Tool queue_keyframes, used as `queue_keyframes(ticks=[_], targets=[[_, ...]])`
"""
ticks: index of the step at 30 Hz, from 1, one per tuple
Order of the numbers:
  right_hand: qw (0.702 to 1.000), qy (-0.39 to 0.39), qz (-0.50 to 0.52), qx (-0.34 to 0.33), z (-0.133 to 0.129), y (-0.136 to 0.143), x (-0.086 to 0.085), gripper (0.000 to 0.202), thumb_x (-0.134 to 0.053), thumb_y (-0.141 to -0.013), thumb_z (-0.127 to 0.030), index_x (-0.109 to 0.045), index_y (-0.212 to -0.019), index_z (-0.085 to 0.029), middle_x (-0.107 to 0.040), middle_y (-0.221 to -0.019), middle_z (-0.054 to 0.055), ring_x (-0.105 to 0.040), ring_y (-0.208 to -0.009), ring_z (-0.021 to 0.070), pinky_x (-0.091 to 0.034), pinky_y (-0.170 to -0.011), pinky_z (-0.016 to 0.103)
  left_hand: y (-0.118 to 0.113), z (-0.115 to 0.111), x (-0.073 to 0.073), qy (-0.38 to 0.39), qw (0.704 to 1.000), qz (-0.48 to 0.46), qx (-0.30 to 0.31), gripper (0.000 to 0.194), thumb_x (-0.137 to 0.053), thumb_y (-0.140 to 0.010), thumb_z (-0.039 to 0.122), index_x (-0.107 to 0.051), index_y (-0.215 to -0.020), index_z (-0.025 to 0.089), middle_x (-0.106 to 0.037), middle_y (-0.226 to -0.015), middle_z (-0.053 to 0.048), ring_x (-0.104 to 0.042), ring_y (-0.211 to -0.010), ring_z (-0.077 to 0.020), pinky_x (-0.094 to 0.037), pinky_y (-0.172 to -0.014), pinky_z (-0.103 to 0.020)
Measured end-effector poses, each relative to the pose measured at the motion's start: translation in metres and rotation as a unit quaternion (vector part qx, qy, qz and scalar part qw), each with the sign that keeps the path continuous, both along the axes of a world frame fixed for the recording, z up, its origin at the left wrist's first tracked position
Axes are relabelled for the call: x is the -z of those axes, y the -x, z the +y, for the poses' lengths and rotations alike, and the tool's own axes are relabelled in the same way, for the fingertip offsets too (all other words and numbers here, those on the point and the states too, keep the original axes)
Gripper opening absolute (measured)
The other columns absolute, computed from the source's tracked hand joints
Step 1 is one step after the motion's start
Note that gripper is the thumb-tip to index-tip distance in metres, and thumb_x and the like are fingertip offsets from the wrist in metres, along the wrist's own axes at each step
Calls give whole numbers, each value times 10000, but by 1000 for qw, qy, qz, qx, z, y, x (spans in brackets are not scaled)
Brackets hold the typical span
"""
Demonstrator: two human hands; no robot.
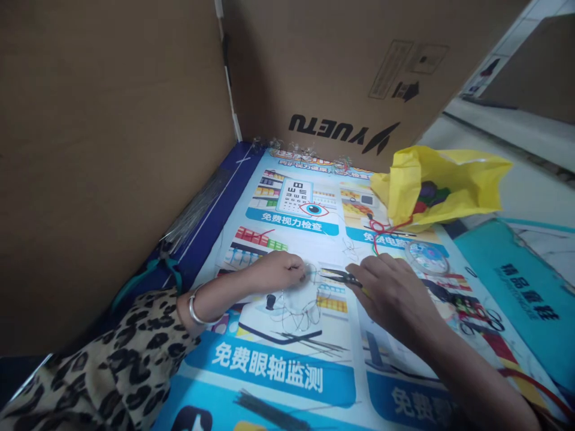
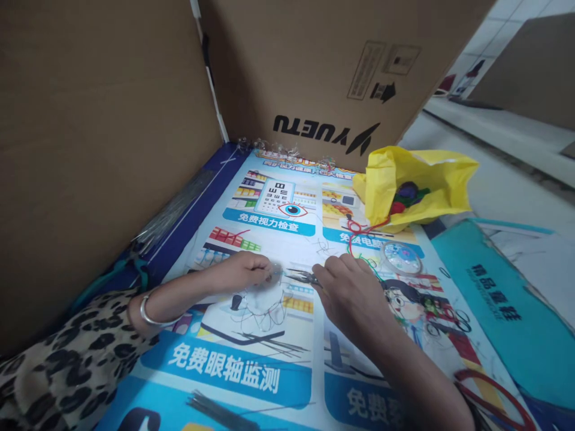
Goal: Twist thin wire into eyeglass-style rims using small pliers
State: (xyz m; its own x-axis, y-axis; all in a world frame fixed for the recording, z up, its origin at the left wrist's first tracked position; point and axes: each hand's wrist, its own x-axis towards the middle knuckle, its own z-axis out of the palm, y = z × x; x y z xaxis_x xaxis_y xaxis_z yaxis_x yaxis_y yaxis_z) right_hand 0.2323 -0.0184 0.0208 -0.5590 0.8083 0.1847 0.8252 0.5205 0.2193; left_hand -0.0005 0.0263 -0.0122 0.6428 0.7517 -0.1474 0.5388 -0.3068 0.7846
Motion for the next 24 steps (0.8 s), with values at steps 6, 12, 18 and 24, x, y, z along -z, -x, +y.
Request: queue_keyframes(ticks=[6, 12, 18, 24], targets=[[1000, 11, 1, -6, 3, 2, 11, 146, -507, -844, -265, -627, -869, -187, -578, -729, 41, -470, -724, 181, -269, -658, 290, 0, 0, 1, -9, 1000, -2, 0, 209, -391, -778, 218, -559, -668, 158, -590, -668, -1, -498, -620, -117, -342, -572, -215], [1000, 9, 4, -1, 0, 1, 9, 175, -481, -858, -275, -628, -874, -181, -587, -736, 47, -486, -736, 184, -279, -665, 288, -1, -2, -2, -21, 1000, 2, -11, 205, -393, -773, 198, -541, -637, 161, -579, -656, 2, -483, -611, -113, -323, -548, -213], [1000, 4, 5, -5, -1, 1, 9, 166, -479, -854, -247, -630, -870, -180, -585, -728, 45, -481, -723, 176, -276, -656, 285, 0, -2, 0, -13, 1000, -17, -16, 193, -411, -769, 201, -551, -644, 158, -568, -642, 3, -474, -601, -112, -324, -547, -217], [1000, -7, 7, -7, -2, -2, 10, 157, -478, -846, -214, -627, -815, -176, -561, -681, 35, -462, -681, 163, -265, -633, 280, 0, -2, 0, -10, 1000, -11, -23, 190, -410, -763, 201, -554, -645, 160, -573, -645, 5, -486, -608, -114, -320, -542, -216]])
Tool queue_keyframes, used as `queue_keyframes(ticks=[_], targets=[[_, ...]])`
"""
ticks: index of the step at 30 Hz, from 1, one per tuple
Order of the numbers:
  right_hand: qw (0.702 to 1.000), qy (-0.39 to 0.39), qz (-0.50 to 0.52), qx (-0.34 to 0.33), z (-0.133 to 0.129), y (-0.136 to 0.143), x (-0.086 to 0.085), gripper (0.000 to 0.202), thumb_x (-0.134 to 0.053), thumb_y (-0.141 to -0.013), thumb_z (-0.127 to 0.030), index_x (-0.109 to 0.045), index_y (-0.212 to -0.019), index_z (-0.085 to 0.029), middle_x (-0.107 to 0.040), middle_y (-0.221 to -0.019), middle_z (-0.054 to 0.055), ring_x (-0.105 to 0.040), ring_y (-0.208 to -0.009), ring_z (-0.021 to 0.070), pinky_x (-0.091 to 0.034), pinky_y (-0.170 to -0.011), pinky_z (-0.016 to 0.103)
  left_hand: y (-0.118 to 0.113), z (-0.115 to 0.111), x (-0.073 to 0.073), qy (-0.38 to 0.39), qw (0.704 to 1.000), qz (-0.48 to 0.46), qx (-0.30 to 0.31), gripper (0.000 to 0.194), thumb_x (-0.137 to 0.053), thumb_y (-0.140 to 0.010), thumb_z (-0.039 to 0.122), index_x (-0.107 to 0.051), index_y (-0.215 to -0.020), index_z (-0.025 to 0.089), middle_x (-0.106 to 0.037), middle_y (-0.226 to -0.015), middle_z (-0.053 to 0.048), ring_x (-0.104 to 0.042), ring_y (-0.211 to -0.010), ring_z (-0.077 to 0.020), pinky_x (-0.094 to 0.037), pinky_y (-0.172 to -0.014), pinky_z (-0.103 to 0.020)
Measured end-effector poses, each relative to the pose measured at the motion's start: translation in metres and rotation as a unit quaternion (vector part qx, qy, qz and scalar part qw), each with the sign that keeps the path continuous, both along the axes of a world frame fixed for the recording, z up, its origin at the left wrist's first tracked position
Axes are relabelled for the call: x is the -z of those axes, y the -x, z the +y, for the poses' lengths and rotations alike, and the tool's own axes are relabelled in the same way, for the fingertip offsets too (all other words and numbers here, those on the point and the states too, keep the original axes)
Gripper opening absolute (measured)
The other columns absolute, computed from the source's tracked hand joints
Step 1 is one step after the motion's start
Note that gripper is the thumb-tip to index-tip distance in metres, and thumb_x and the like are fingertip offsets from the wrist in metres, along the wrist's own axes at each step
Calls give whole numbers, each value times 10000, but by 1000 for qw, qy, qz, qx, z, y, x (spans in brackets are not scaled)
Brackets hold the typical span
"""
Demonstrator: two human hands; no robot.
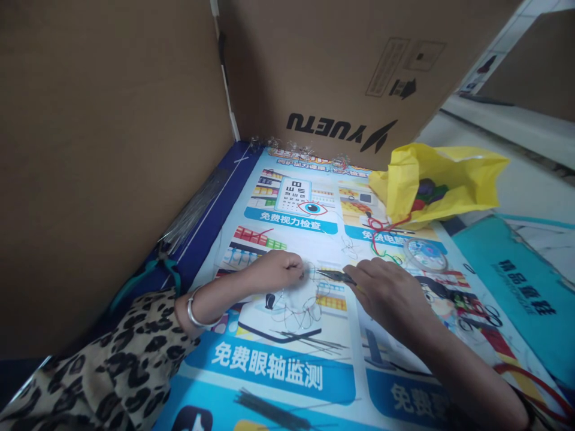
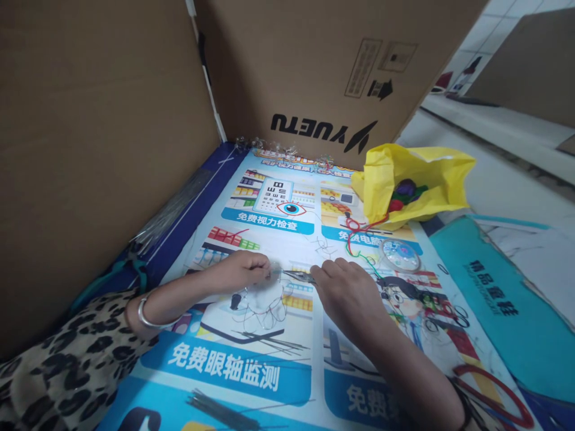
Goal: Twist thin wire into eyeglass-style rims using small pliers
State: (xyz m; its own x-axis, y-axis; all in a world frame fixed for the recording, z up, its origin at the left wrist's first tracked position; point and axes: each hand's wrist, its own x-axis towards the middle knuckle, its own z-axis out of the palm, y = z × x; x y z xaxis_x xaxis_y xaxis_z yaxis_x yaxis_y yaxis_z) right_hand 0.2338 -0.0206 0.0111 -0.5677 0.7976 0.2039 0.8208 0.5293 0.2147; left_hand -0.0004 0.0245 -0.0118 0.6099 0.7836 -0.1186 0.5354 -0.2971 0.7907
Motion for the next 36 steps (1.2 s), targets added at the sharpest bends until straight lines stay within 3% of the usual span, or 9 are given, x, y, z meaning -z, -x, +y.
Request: queue_keyframes(ticks=[12, 17, 23, 30, 36], targets=[[1000, -10, 20, -15, -8, 3, -10, 135, -475, -831, -175, -608, -807, -187, -538, -651, 18, -438, -649, 156, -260, -619, 280, -3, -4, -4, -10, 999, 16, -32, 174, -417, -741, 187, -569, -659, 169, -603, -681, -6, -509, -632, -121, -339, -558, -226], [1000, 9, 15, 2, -14, 7, -12, 124, -487, -809, -152, -605, -789, -187, -536, -647, 15, -441, -640, 154, -251, -600, 282, -4, -8, -3, 13, 997, 3, -79, 187, -442, -724, 200, -614, -798, 190, -605, -691, 3, -510, -615, -122, -340, -542, -223], [1000, 12, 12, 22, -15, 5, -11, 130, -486, -805, -139, -605, -778, -182, -543, -653, 23, -452, -649, 155, -249, -597, 284, -7, -11, -8, 24, 991, -12, -129, 158, -438, -718, 194, -594, -738, 183, -599, -675, -2, -507, -605, -127, -345, -534, -224], [999, 1, -5, 37, -14, 6, -12, 92, -521, -796, -161, -594, -752, -193, -539, -649, 19, -446, -646, 162, -237, -591, 296, -9, -14, -5, 50, 989, -31, -139, 122, -431, -736, 222, -548, -738, 187, -571, -595, 18, -515, -540, -120, -359, -507, -216], [999, -17, -18, 44, -15, 6, -14, 119, -500, -806, -132, -587, -756, -195, -538, -649, 22, -427, -646, 169, -229, -603, 303, -11, -17, -3, 114, 983, -53, -136, 108, -425, -734, 227, -516, -775, 188, -614, -663, 6, -540, -531, -115, -373, -472, -202]])
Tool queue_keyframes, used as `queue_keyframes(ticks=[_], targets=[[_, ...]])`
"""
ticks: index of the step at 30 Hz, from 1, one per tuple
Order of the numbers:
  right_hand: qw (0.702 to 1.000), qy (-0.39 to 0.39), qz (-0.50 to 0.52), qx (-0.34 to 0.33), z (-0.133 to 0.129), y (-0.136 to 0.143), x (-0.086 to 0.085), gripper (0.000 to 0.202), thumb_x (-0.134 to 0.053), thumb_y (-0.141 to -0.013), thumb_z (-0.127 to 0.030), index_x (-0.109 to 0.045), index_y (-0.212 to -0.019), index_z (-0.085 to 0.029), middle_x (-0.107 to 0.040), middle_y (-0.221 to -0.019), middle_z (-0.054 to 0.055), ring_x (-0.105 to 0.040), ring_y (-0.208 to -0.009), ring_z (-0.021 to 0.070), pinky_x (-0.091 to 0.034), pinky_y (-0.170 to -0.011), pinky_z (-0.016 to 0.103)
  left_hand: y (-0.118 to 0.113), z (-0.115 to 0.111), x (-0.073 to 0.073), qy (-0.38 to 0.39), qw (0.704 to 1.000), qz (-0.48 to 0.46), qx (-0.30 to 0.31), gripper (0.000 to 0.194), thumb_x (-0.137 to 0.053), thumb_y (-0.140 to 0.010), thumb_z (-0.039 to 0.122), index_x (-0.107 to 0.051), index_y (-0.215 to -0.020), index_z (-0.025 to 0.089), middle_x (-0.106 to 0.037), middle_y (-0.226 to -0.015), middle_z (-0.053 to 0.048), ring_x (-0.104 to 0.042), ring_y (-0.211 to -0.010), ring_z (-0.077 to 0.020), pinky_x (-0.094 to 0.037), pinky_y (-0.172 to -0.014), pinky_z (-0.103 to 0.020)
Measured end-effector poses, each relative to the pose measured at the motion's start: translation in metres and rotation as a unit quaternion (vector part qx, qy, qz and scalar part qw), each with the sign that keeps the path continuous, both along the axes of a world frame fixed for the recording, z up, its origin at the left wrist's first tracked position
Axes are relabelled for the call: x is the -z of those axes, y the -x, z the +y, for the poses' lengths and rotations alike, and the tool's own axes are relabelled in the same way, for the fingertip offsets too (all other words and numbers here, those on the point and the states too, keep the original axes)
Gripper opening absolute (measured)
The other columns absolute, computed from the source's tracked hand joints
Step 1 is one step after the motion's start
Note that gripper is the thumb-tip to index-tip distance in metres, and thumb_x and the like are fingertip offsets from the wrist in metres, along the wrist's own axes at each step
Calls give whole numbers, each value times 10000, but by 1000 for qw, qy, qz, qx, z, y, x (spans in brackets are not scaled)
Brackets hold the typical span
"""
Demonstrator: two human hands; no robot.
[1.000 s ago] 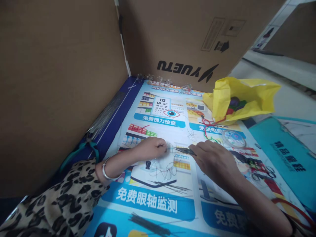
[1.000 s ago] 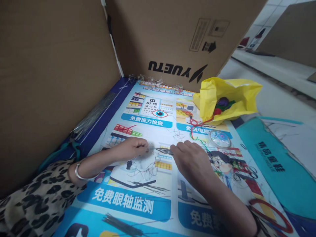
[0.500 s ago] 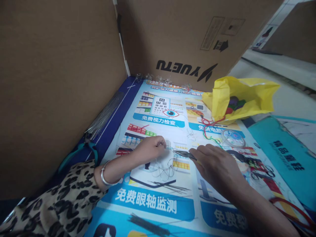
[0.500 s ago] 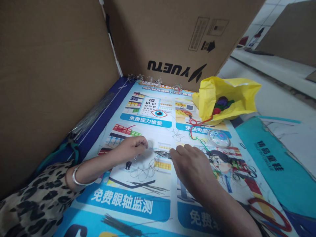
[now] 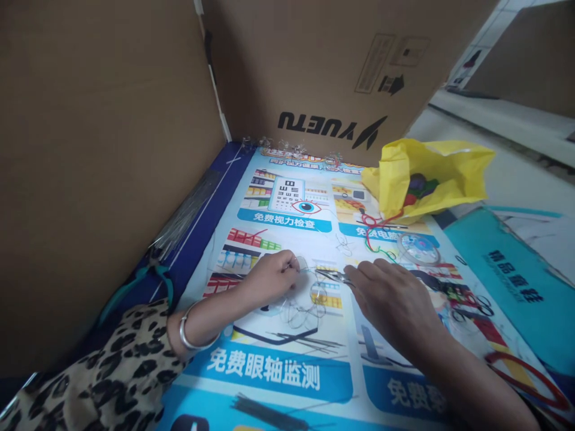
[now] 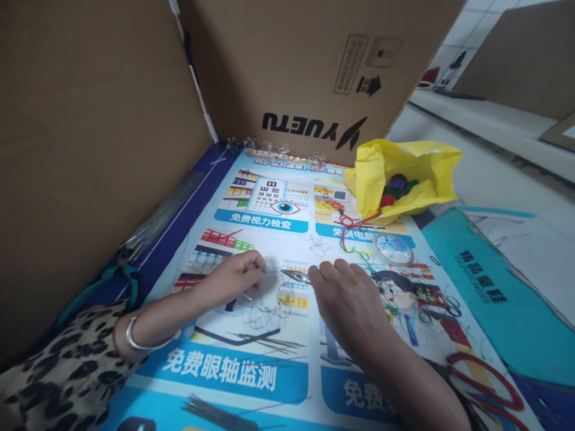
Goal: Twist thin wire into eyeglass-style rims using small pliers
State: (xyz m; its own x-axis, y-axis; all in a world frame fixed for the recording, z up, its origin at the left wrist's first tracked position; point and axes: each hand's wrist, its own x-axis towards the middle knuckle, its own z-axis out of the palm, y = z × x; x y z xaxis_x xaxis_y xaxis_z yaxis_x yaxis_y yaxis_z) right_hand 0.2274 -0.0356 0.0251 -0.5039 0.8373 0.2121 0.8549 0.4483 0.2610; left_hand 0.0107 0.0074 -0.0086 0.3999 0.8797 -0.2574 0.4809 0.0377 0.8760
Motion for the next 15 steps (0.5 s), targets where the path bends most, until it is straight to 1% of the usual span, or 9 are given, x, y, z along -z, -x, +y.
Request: queue_keyframes(ticks=[4, 8, 15], targets=[[1000, -7, 3, -7, 0, 0, 0, 145, -490, -800, -111, -571, -709, -190, -529, -637, 20, -412, -627, 158, -217, -592, 306, 0, 1, 0, 52, 998, -23, 7, 82, -446, -708, 208, -488, -776, 189, -620, -664, 6, -522, -501, -101, -364, -452, -192], [1000, 2, 8, -8, 0, -1, 0, 148, -498, -790, -113, -569, -685, -189, -526, -628, 18, -412, -619, 151, -215, -584, 306, 1, 3, 1, 65, 997, -43, 21, 68, -471, -693, 195, -482, -759, 183, -600, -606, 7, -487, -474, -91, -360, -455, -194], [1000, 23, 13, -2, 1, -3, 4, 128, -497, -816, -156, -602, -750, -189, -546, -653, 17, -432, -639, 149, -227, -584, 297, -1, 2, -4, 80, 995, -50, 22, 57, -470, -686, 185, -477, -742, 181, -600, -598, 5, -487, -482, -93, -372, -468, -202]])
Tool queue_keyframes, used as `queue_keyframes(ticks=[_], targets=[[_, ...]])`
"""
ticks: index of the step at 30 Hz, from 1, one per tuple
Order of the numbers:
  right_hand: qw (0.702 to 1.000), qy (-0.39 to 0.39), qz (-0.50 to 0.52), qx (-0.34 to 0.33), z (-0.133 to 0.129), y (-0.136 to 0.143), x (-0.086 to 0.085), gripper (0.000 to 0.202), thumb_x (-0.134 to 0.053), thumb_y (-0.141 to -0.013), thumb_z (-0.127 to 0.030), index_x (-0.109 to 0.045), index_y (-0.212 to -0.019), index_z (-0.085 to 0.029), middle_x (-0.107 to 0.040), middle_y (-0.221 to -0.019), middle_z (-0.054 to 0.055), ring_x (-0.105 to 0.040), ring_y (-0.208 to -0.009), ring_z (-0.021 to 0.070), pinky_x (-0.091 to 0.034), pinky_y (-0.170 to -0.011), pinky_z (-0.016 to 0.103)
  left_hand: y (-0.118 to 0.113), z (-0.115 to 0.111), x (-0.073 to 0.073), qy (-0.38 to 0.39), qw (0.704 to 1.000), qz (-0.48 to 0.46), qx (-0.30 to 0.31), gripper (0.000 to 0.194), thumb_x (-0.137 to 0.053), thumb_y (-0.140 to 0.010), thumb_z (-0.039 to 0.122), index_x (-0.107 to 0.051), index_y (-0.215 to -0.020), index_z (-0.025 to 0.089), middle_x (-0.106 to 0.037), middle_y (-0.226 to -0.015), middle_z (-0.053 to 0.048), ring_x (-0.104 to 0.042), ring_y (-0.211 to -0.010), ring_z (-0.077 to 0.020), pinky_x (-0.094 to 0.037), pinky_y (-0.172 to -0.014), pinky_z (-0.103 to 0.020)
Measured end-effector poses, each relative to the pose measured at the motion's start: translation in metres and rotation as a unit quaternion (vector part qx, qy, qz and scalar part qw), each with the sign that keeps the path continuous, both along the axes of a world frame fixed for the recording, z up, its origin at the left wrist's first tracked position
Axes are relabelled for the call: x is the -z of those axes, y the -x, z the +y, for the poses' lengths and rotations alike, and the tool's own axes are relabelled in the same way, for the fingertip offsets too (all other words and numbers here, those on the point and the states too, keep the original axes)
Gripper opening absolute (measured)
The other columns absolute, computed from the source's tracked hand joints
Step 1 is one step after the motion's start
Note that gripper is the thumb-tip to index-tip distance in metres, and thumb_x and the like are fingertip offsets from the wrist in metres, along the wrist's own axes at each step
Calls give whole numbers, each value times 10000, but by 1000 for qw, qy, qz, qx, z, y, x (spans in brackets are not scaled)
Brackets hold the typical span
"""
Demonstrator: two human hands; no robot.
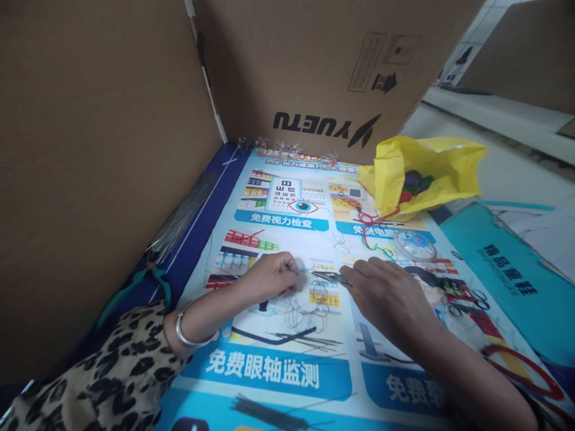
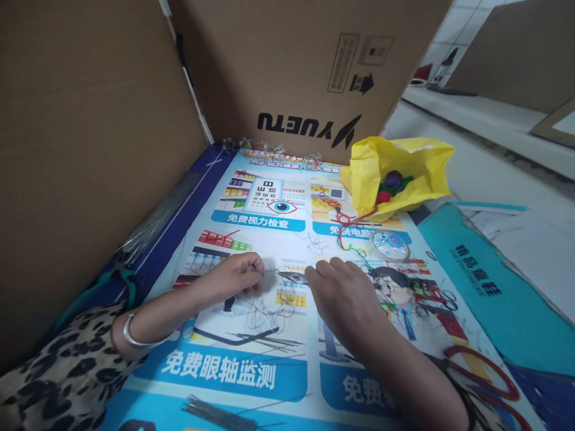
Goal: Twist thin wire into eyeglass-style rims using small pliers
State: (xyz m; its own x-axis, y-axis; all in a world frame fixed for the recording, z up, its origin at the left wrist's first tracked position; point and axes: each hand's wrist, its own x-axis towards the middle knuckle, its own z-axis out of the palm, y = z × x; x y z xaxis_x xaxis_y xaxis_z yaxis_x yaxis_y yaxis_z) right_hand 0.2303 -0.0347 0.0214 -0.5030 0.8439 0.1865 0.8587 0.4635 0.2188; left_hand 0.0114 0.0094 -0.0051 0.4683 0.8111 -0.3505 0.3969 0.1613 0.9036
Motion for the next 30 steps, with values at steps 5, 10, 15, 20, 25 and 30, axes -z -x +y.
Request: queue_keyframes(ticks=[5, 10, 15, 20, 25, 30], targets=[[1000, 0, -1, -1, 1, -1, 0, 119, -503, -812, -153, -615, -808, -192, -558, -674, 20, -446, -661, 156, -235, -598, 289, 0, 2, -5, 14, 1000, 0, 10, 69, -487, -710, 232, -476, -748, 175, -596, -623, 3, -488, -488, -87, -373, -464, -199], [1000, -7, 2, -6, 2, -1, 0, 142, -491, -809, -132, -621, -799, -190, -558, -663, 19, -434, -649, 155, -224, -594, 290, 3, 11, -6, 10, 999, 5, 41, 250, -446, -784, 373, -519, -695, 152, -559, -644, -13, -489, -525, -88, -362, -452, -191], [1000, -15, 3, -17, 3, -1, 0, 168, -471, -806, -119, -622, -772, -184, -558, -651, 21, -418, -635, 148, -216, -592, 285, 2, 22, -3, -34, 998, 16, 58, 241, -469, -794, 384, -540, -882, 172, -588, -695, -6, -531, -558, -100, -374, -481, -197], [1000, -16, 3, -20, 4, -1, 1, 167, -473, -803, -119, -628, -789, -180, -564, -661, 25, -423, -646, 151, -220, -596, 286, -1, 30, -4, -89, 988, -32, 120, 158, -535, -763, 256, -593, -874, 159, -574, -750, 3, -494, -629, -85, -374, -576, -208], [1000, -8, 0, -10, 4, -1, 4, 153, -480, -816, -132, -616, -781, -194, -557, -671, 21, -416, -653, 159, -216, -607, 297, -5, 36, 3, 9, 978, -139, 157, 160, -609, -702, 177, -569, -853, 139, -551, -747, 18, -488, -639, -71, -382, -616, -215], [1000, -8, -2, -18, 4, 0, 4, 146, -481, -820, -141, -609, -777, -197, -551, -669, 21, -404, -649, 162, -210, -607, 302, -9, 36, 8, 45, 976, -150, 154, 183, -644, -661, 136, -568, -828, 133, -555, -712, 27, -496, -624, -62, -384, -619, -210]])
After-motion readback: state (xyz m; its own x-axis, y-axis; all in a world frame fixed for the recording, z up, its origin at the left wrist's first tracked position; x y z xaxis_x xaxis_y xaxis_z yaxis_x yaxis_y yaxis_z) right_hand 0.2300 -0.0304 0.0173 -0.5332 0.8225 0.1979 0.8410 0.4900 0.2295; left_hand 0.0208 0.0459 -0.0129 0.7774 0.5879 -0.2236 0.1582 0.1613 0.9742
